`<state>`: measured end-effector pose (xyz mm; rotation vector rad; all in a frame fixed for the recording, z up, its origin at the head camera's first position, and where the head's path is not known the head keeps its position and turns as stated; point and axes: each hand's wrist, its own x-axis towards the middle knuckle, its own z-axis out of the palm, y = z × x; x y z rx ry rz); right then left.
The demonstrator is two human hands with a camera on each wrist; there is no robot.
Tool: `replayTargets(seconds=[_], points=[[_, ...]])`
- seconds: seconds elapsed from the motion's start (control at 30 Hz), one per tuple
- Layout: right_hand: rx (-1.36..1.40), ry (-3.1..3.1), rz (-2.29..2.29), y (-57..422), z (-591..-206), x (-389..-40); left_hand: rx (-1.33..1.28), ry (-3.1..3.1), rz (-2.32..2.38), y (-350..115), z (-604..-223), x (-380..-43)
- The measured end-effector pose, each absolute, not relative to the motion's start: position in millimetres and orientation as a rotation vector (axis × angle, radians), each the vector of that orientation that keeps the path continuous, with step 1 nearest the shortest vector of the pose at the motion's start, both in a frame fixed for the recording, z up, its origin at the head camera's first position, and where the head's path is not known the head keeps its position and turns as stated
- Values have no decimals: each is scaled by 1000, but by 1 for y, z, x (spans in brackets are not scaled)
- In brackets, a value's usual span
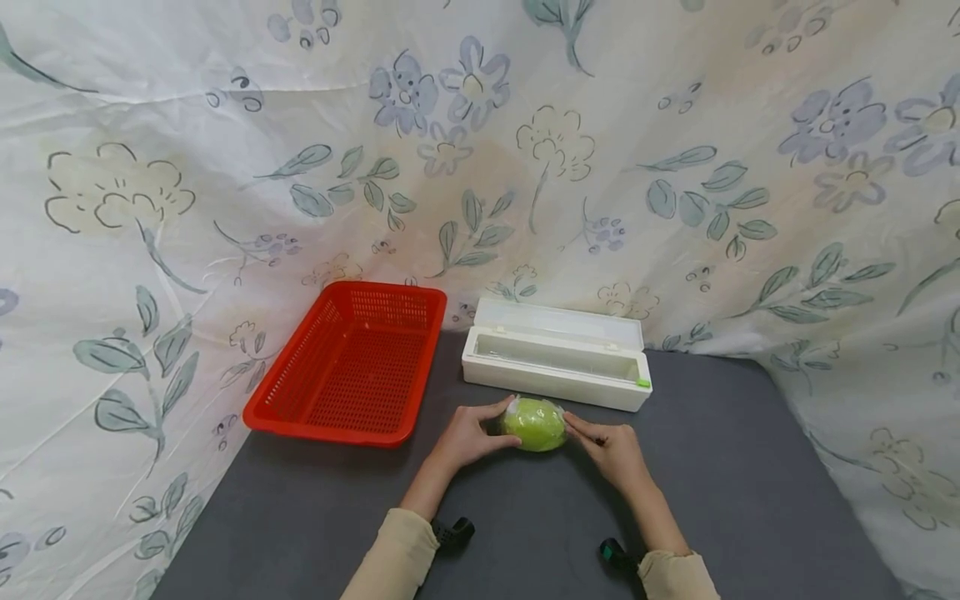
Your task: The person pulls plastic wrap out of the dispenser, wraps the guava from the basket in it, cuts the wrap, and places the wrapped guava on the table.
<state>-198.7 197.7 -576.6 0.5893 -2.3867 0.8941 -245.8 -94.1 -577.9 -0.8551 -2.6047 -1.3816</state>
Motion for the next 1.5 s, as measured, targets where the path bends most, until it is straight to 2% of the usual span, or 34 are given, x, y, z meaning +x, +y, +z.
replayTargets(seconds=[0.3,0.57,0.7,1.1,1.5], points=[[644,-2310,523,176,-576,-189,-844,-2559,-1336,-93,-575,-246],[495,-2356,1046,183,-573,-197,-854,-2585,-1300,-95,-575,-244],[524,-2436,1155,184,-573,-201,-874,-2564,-1296,-95,-576,-242],[750,-2561,998,186,-563,-200,-993,-2615,-1284,-98,-574,-242],[515,-2707,922,189,-564,-196,-1041,-2604,-1258,-98,-576,-241]])
